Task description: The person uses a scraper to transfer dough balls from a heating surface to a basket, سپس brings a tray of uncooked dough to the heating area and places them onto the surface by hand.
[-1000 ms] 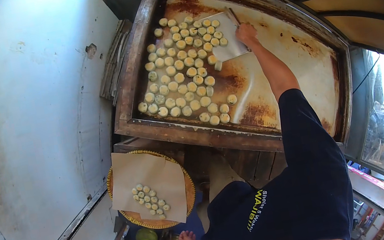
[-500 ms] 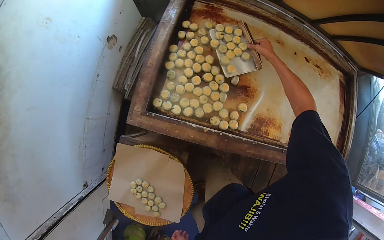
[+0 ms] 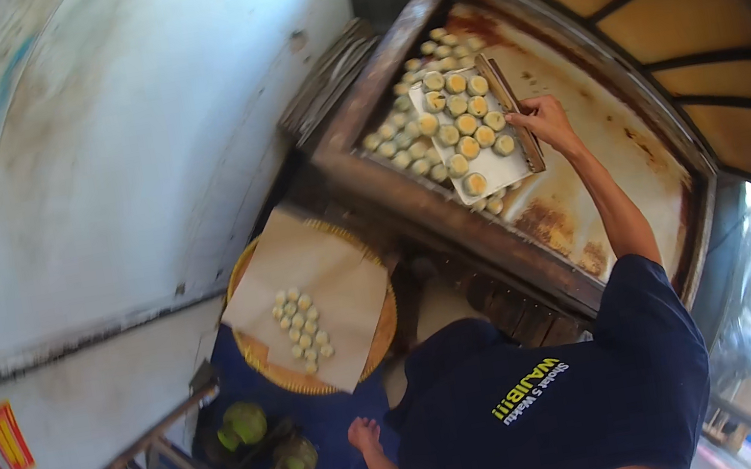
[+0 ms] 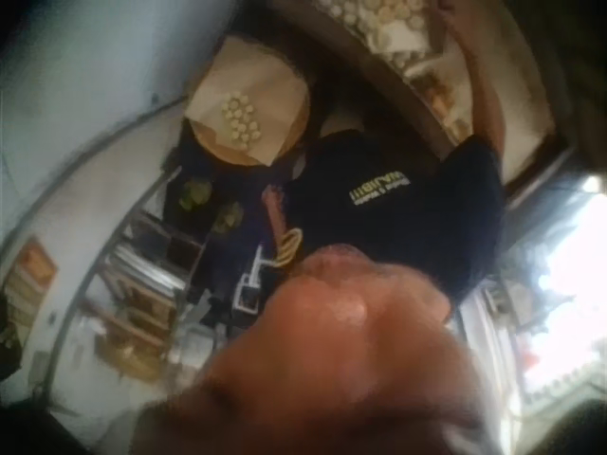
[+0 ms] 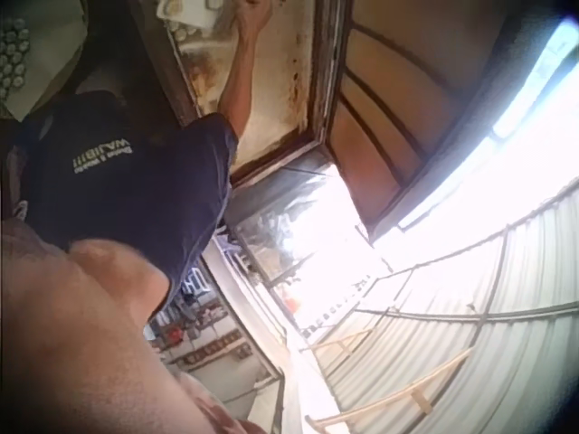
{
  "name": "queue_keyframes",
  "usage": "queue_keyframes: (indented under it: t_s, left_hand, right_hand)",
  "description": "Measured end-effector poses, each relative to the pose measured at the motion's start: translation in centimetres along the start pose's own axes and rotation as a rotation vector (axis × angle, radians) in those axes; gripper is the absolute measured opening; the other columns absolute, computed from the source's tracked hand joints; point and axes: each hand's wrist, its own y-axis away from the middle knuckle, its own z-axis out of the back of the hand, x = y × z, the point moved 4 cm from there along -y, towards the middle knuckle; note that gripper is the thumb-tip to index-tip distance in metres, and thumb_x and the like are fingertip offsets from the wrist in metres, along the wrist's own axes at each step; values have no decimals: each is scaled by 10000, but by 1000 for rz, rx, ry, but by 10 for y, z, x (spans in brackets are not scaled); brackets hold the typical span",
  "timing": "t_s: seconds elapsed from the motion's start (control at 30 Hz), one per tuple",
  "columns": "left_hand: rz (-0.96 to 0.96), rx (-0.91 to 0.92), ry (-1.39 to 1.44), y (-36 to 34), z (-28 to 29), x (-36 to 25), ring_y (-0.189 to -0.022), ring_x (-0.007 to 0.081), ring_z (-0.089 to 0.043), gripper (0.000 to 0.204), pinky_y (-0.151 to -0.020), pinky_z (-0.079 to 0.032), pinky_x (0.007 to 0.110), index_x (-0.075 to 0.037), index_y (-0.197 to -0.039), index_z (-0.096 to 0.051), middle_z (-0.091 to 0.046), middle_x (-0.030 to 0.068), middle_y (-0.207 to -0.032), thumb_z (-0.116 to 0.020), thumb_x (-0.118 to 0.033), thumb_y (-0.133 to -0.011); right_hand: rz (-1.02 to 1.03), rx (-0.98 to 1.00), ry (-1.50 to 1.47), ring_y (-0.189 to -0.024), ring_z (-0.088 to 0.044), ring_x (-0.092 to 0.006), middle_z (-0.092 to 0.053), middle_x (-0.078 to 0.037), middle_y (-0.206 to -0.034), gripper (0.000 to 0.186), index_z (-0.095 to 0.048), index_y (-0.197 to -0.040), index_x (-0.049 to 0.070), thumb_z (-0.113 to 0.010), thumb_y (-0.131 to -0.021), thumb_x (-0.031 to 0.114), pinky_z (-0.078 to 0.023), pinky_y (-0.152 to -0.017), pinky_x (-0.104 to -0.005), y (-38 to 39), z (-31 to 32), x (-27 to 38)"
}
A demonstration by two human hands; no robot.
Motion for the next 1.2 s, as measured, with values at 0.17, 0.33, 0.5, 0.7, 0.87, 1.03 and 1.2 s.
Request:
queue_keyframes:
  t_s: [0.17,0.33,0.5,0.7,0.87,1.03,1.2]
  left_hand:
    - [-32,-14,109,-7,38,24,-650,172,-588,210,-537,-496,291,-58,-1021,-522,-584,63,-850,-530,-189,-858]
    - [107,-62,263,6,71,82,-543,174,-572,106,-372,-423,247,-48,-858,-531,-556,82,-683,-487,-143,-839]
    - [205,-17,250,22,97,160,-573,205,-588,113,-376,-432,262,-63,-814,-511,-546,90,-660,-450,-155,-839]
    - [349,-209,503,69,114,215,-755,241,-602,206,-598,-494,345,-57,-1004,-497,-561,89,-862,-471,-207,-866]
    - [334,-189,511,79,122,227,-871,263,-594,307,-695,-512,373,-49,-1144,-459,-545,101,-1016,-455,-222,-891]
    - [354,-168,544,66,110,238,-828,248,-591,270,-684,-504,383,-49,-1101,-480,-552,93,-981,-454,-217,-891]
    - [253,-72,415,31,89,170,-780,224,-585,242,-662,-498,365,-65,-1062,-500,-559,77,-919,-478,-225,-882]
  right_hand:
    - [169,194,-194,-530,-512,-79,-616,-41,-598,258,-687,-835,16,-691,-694,232,-404,-507,-265,60,-85,107]
    - [182,378,-361,-570,-568,-113,-629,-75,-636,323,-674,-864,-12,-697,-679,252,-428,-513,-274,107,-226,145]
    - [291,274,-184,-593,-596,-170,-639,-107,-676,379,-678,-876,32,-697,-642,330,-454,-561,-324,155,-365,175]
    - [37,470,-134,-655,-609,-310,-627,-159,-697,340,-666,-788,29,-645,-652,340,-473,-624,-414,224,-522,210]
    - [62,419,-21,-763,-609,-342,-621,-190,-787,344,-618,-755,3,-650,-636,324,-481,-686,-432,252,-584,240]
    - [2,525,20,-814,-597,-339,-609,-184,-844,398,-569,-828,-11,-681,-630,315,-464,-723,-443,237,-512,256]
    - [143,203,107,-802,-580,-306,-587,-142,-839,414,-520,-908,20,-666,-662,318,-451,-717,-413,172,-331,200]
